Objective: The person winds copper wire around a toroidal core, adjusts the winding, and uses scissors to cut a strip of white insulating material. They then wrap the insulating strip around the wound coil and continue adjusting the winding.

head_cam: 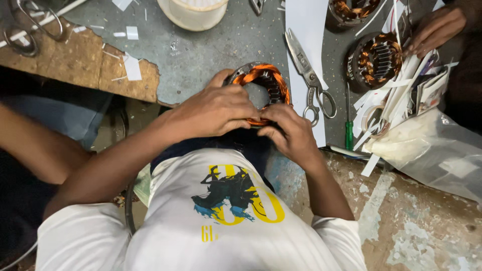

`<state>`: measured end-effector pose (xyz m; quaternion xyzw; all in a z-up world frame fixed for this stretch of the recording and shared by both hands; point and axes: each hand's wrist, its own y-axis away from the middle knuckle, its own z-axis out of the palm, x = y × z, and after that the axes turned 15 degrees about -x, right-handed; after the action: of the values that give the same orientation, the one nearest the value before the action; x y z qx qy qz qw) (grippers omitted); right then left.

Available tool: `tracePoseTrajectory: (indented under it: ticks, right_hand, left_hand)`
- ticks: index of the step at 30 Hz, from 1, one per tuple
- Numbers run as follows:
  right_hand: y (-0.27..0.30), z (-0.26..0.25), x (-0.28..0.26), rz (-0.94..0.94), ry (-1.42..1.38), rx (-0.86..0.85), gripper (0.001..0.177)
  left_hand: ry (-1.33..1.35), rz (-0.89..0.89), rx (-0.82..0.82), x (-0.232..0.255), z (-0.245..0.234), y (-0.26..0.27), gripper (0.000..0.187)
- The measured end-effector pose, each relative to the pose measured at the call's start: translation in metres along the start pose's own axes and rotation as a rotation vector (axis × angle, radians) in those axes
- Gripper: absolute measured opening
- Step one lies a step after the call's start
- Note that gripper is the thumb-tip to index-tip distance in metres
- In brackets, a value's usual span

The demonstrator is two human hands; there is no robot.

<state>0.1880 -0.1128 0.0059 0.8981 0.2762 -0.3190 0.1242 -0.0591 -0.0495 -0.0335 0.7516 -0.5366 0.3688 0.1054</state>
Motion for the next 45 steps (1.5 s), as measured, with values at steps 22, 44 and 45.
tracePoseTrajectory:
  ticks: [22, 44, 45]
  right_hand:
    - [-0.003, -0.01, 0.015, 0.081, -0.193, -0.073, 0.019]
    - [-0.029, -0.046, 0.008, -0.024, 0.131, -0.334, 0.015]
    - [-0.022, -0.044, 0.013, -0.086, 0.076, -0.277, 0.02]
  left_hand:
    - [-0.132, -0.104, 0.039, 0.015, 0.005, -0.003, 0.026]
    - [-0.053, -0.096, 0.047, 0.02, -0.004, -0.007, 0.024]
    - [-0.053, -0.067, 0.07, 0.017, -0.003, -0.005, 0.031]
